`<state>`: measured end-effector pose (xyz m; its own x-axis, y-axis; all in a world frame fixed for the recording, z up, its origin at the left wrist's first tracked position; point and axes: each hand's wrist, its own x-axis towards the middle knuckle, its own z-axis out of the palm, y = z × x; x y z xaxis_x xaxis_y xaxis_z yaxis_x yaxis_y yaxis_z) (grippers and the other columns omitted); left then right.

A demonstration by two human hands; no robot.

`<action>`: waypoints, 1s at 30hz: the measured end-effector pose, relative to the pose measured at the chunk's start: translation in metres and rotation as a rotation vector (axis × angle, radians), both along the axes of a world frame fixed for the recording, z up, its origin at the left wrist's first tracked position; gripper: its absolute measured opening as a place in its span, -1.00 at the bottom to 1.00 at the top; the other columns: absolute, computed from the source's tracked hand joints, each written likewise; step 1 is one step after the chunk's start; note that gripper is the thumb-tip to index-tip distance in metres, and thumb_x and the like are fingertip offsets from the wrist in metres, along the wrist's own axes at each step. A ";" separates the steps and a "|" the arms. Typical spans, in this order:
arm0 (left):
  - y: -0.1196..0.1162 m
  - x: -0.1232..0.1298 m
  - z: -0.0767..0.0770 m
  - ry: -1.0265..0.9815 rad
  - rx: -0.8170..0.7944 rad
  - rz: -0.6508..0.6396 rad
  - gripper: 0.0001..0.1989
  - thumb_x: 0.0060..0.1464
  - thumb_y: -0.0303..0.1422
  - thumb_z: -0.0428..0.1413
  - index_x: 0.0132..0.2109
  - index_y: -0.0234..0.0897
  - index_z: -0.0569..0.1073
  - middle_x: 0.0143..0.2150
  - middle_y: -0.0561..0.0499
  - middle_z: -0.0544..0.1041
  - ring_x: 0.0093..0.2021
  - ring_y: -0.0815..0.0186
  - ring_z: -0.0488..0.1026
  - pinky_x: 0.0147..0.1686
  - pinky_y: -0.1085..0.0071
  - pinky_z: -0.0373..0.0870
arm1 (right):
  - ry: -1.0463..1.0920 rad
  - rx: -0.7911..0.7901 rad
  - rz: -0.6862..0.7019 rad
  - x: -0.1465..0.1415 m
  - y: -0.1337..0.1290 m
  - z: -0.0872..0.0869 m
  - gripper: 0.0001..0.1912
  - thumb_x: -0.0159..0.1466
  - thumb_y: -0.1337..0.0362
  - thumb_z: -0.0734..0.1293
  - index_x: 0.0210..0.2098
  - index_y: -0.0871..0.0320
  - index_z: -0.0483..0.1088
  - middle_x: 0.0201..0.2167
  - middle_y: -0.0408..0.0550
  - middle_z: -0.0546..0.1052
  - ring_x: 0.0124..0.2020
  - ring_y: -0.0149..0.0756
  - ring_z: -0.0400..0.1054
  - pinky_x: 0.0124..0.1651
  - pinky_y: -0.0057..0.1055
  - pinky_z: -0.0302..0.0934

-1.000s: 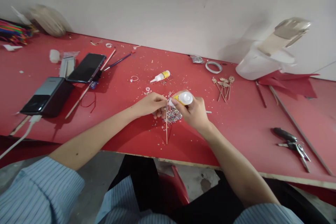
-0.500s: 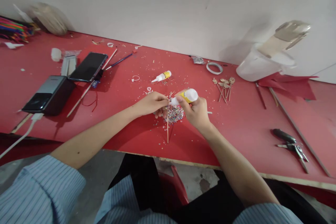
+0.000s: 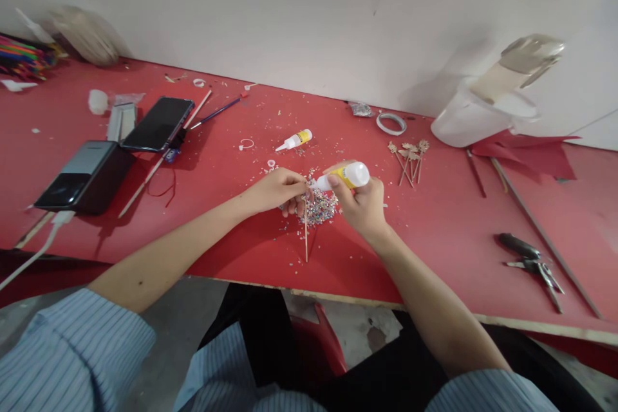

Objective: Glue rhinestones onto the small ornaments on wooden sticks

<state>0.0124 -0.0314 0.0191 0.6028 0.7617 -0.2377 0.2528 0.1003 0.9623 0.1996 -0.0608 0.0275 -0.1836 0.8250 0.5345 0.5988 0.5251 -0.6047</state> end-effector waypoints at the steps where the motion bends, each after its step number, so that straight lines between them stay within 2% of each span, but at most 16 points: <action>1: 0.000 0.000 0.000 0.005 -0.004 -0.001 -0.80 0.17 -0.40 -0.04 -0.35 -0.34 0.43 -0.59 0.03 0.52 -0.71 0.49 0.36 -0.65 0.56 0.32 | 0.021 -0.001 -0.004 0.000 0.000 0.000 -0.65 0.31 0.04 0.20 -0.38 0.17 0.42 -0.51 -0.10 0.50 -0.55 -0.44 0.33 -0.46 -0.48 0.18; 10: -0.003 0.001 0.008 0.037 0.015 0.003 -0.76 0.19 -0.42 -0.07 -0.39 -0.34 0.41 -0.60 0.04 0.49 -0.70 0.50 0.34 -0.65 0.57 0.30 | -0.020 0.011 0.008 -0.004 0.002 -0.002 -0.63 0.29 0.03 0.21 -0.43 0.18 0.39 -0.63 -0.17 0.41 -0.65 -0.50 0.21 -0.57 -0.53 0.10; 15: -0.003 0.001 0.006 0.047 0.043 0.005 -0.76 0.19 -0.40 -0.06 -0.40 -0.33 0.41 -0.59 0.03 0.49 -0.70 0.49 0.35 -0.65 0.57 0.31 | -0.051 0.036 -0.012 -0.005 0.001 -0.001 -0.64 0.29 0.04 0.21 -0.45 0.18 0.37 -0.66 -0.19 0.38 -0.67 -0.51 0.18 -0.58 -0.53 0.08; 24: -0.003 0.001 0.003 0.024 0.032 0.019 -0.79 0.16 -0.38 -0.01 -0.38 -0.36 0.44 -0.60 0.03 0.49 -0.71 0.50 0.34 -0.66 0.58 0.30 | -0.136 0.112 0.030 -0.003 -0.001 -0.004 -0.75 0.30 0.12 0.23 -0.32 0.18 0.40 -0.42 -0.06 0.55 -0.52 -0.43 0.39 -0.47 -0.48 0.18; 30: 0.000 0.000 0.002 0.007 0.023 0.014 -0.80 0.15 -0.40 -0.03 -0.35 -0.35 0.44 -0.60 0.04 0.49 -0.70 0.48 0.36 -0.66 0.57 0.31 | -0.074 0.067 -0.011 -0.003 -0.001 -0.001 -0.69 0.30 0.08 0.21 -0.37 0.17 0.40 -0.52 -0.12 0.51 -0.60 -0.49 0.30 -0.51 -0.51 0.17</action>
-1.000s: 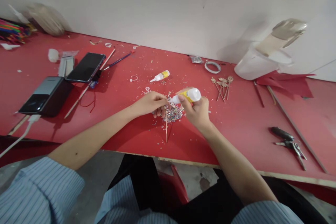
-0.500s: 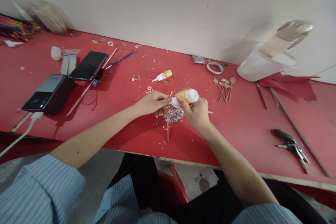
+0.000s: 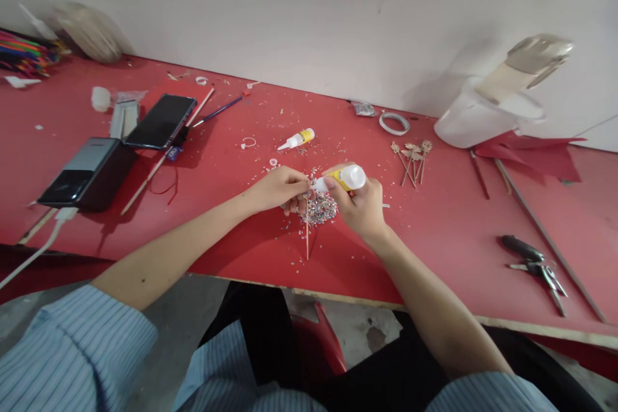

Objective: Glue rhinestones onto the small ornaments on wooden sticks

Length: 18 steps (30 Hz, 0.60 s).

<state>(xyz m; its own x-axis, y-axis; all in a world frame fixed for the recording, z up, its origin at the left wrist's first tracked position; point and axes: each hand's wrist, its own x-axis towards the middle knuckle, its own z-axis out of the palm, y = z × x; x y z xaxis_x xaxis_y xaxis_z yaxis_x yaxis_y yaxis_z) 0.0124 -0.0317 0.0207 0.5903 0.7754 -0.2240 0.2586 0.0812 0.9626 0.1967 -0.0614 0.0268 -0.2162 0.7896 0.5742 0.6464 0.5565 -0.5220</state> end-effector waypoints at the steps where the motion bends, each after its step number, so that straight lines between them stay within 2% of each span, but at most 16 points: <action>1: 0.000 0.000 0.000 0.002 0.001 -0.001 -0.80 0.15 -0.40 -0.03 -0.35 -0.35 0.44 -0.60 0.04 0.49 -0.70 0.48 0.36 -0.66 0.57 0.31 | -0.004 -0.009 0.004 0.000 0.000 0.000 -0.69 0.30 0.07 0.21 -0.38 0.17 0.40 -0.54 -0.13 0.50 -0.61 -0.49 0.29 -0.51 -0.52 0.17; 6: -0.001 0.001 0.002 0.021 0.026 -0.006 -0.80 0.15 -0.40 -0.03 -0.35 -0.36 0.45 -0.60 0.04 0.49 -0.71 0.49 0.35 -0.67 0.57 0.30 | -0.056 0.006 0.014 -0.001 0.001 -0.003 -0.70 0.31 0.08 0.20 -0.36 0.17 0.39 -0.53 -0.12 0.51 -0.59 -0.47 0.31 -0.51 -0.51 0.16; 12: -0.003 0.001 0.005 0.020 0.024 -0.010 -0.77 0.14 -0.40 -0.03 -0.44 -0.34 0.40 -0.60 0.03 0.48 -0.70 0.47 0.34 -0.66 0.55 0.31 | -0.118 0.060 0.059 0.002 -0.001 -0.004 -0.74 0.28 0.08 0.25 -0.31 0.15 0.39 -0.44 -0.08 0.54 -0.55 -0.44 0.35 -0.47 -0.47 0.19; 15: -0.003 0.001 0.008 0.013 -0.003 0.007 -0.79 0.13 -0.42 -0.03 -0.43 -0.34 0.42 -0.61 0.04 0.48 -0.70 0.48 0.35 -0.67 0.57 0.31 | 0.064 0.017 0.036 0.003 -0.001 -0.003 -0.71 0.29 0.04 0.24 -0.34 0.14 0.39 -0.44 -0.07 0.52 -0.52 -0.44 0.34 -0.47 -0.46 0.19; 18: -0.002 0.000 0.008 0.007 -0.030 0.006 -0.80 0.13 -0.43 -0.03 -0.41 -0.34 0.44 -0.60 0.04 0.49 -0.69 0.48 0.35 -0.66 0.57 0.32 | 0.388 -0.152 -0.021 0.002 0.003 -0.003 -0.61 0.29 -0.04 0.21 -0.44 0.14 0.34 -0.65 -0.19 0.32 -0.65 -0.49 0.17 -0.59 -0.48 0.06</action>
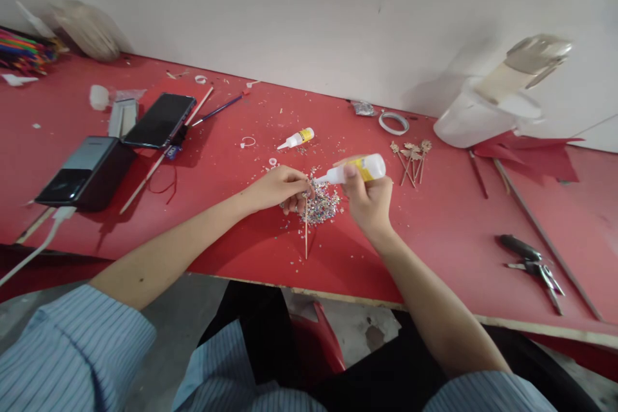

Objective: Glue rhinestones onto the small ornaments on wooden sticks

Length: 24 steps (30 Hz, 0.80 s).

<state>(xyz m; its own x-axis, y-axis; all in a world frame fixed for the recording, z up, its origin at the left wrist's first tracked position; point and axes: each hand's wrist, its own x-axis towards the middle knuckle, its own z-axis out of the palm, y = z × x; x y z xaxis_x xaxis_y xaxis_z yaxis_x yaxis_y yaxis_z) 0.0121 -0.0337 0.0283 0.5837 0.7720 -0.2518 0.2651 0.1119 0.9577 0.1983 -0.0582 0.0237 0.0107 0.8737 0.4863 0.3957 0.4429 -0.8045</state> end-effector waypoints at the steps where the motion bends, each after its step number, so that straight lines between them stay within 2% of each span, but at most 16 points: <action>1: 0.000 0.000 -0.001 0.000 -0.011 -0.001 -0.80 0.13 -0.42 -0.03 -0.40 -0.34 0.44 -0.60 0.04 0.49 -0.69 0.48 0.35 -0.66 0.57 0.32 | 0.106 -0.063 0.001 0.000 0.002 0.000 -0.58 0.28 -0.08 0.21 -0.49 0.14 0.30 -0.71 -0.25 0.21 -0.69 -0.51 0.08 -0.64 -0.49 -0.02; 4: 0.002 -0.001 -0.003 -0.007 -0.040 -0.006 -0.79 0.14 -0.42 -0.03 -0.40 -0.33 0.44 -0.59 0.04 0.51 -0.69 0.48 0.36 -0.65 0.56 0.33 | 0.341 -0.197 0.047 0.001 0.012 -0.001 -0.51 0.26 -0.15 0.18 -0.57 0.10 0.15 -0.76 -0.31 0.03 -0.75 -0.54 -0.08 -0.70 -0.49 -0.16; 9: 0.002 -0.002 -0.005 -0.040 -0.064 -0.005 -0.81 0.11 -0.44 -0.01 -0.43 -0.34 0.43 -0.57 0.00 0.53 -0.66 0.47 0.38 -0.63 0.55 0.34 | 0.462 -0.288 0.020 0.011 0.026 -0.001 -0.47 0.21 -0.24 0.18 -0.56 0.08 0.10 -0.73 -0.32 0.02 -0.77 -0.54 -0.14 -0.73 -0.47 -0.21; 18: 0.002 -0.002 -0.003 -0.028 -0.078 -0.011 -0.84 0.11 -0.42 0.01 -0.39 -0.34 0.44 -0.56 -0.02 0.54 -0.66 0.46 0.37 -0.63 0.54 0.34 | 0.491 -0.283 -0.004 0.026 0.034 -0.001 -0.47 0.19 -0.25 0.19 -0.56 0.06 0.06 -0.72 -0.32 -0.01 -0.78 -0.53 -0.15 -0.70 -0.43 -0.23; 24: 0.003 -0.003 -0.004 -0.032 -0.078 -0.028 -0.83 0.12 -0.40 0.01 -0.38 -0.35 0.45 -0.54 -0.02 0.55 -0.66 0.47 0.38 -0.62 0.54 0.35 | 0.382 -0.215 0.030 0.034 0.038 -0.004 -0.45 0.23 -0.29 0.06 -0.50 0.05 0.20 -0.72 -0.31 -0.04 -0.78 -0.49 -0.16 -0.71 -0.41 -0.22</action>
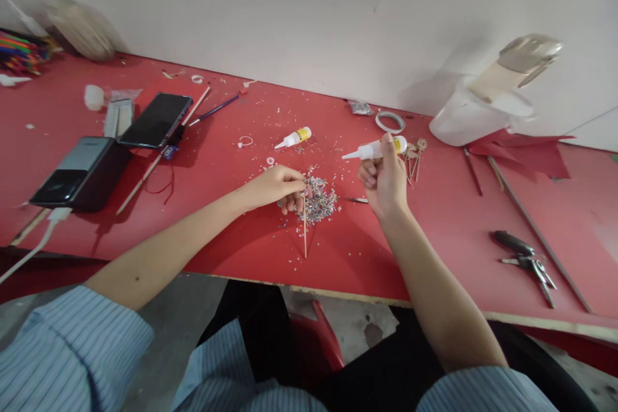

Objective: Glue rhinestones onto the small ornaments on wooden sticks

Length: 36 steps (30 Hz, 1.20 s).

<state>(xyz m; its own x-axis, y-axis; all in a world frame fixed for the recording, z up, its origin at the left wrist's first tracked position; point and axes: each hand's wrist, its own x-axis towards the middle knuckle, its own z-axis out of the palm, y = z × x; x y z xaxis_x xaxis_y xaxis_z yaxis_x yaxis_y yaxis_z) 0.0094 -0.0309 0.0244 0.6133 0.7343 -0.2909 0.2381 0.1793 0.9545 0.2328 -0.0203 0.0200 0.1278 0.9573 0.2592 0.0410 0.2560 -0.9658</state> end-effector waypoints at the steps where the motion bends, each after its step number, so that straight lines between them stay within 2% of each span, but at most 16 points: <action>1: 0.000 0.000 0.000 -0.004 0.001 -0.005 -0.83 0.11 -0.40 0.02 -0.39 -0.35 0.45 -0.54 -0.02 0.55 -0.66 0.47 0.38 -0.62 0.54 0.35 | -0.028 0.008 -0.003 0.002 0.001 -0.001 -0.46 0.24 -0.28 0.05 -0.49 0.04 0.21 -0.72 -0.31 -0.03 -0.78 -0.48 -0.15 -0.70 -0.42 -0.20; 4: 0.000 0.000 -0.001 -0.008 0.006 -0.006 -0.84 0.10 -0.39 0.04 -0.40 -0.34 0.45 -0.54 -0.02 0.55 -0.65 0.47 0.38 -0.61 0.55 0.34 | -0.047 0.001 -0.031 0.007 0.005 -0.003 -0.52 0.26 -0.22 0.09 -0.46 0.04 0.22 -0.69 -0.29 0.05 -0.74 -0.46 -0.05 -0.67 -0.43 -0.11; 8: -0.001 0.000 0.000 -0.011 0.000 -0.001 -0.84 0.10 -0.38 0.04 -0.39 -0.34 0.45 -0.53 -0.03 0.56 -0.66 0.47 0.37 -0.62 0.55 0.33 | -0.005 -0.040 -0.047 0.014 0.008 -0.005 -0.64 0.20 -0.09 0.29 -0.36 0.08 0.29 -0.58 -0.22 0.27 -0.66 -0.50 0.13 -0.62 -0.48 0.03; 12: -0.001 -0.001 0.001 -0.030 -0.024 0.011 -0.82 0.11 -0.36 0.02 -0.37 -0.35 0.45 -0.50 -0.06 0.57 -0.65 0.46 0.38 -0.62 0.55 0.32 | -0.045 -0.103 -0.038 0.020 0.011 -0.007 -0.65 0.13 -0.02 0.38 -0.28 0.11 0.35 -0.53 -0.19 0.36 -0.62 -0.51 0.20 -0.59 -0.52 0.13; 21: -0.001 -0.002 0.000 -0.045 -0.038 0.004 -0.82 0.10 -0.35 0.01 -0.33 -0.37 0.45 -0.47 -0.10 0.59 -0.62 0.45 0.40 -0.61 0.55 0.32 | -0.064 -0.136 -0.081 0.035 0.019 -0.011 -0.70 0.10 0.06 0.43 -0.30 0.14 0.41 -0.54 -0.19 0.41 -0.66 -0.55 0.21 -0.62 -0.55 0.16; 36: -0.001 -0.003 0.002 -0.010 0.046 -0.044 -0.78 0.12 -0.34 0.02 -0.46 -0.34 0.37 -0.41 -0.12 0.62 -0.62 0.48 0.40 -0.59 0.55 0.36 | -0.101 -0.121 -0.116 0.044 0.022 -0.011 -0.70 0.10 0.08 0.43 -0.28 0.14 0.42 -0.54 -0.18 0.43 -0.66 -0.54 0.23 -0.61 -0.54 0.18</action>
<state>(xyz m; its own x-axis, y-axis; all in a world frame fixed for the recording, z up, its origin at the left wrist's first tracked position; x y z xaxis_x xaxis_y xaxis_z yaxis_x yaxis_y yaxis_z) 0.0061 -0.0320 0.0265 0.6477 0.7192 -0.2515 0.2351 0.1253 0.9639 0.2764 0.0013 0.0093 0.2186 0.9626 0.1600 0.1617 0.1260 -0.9788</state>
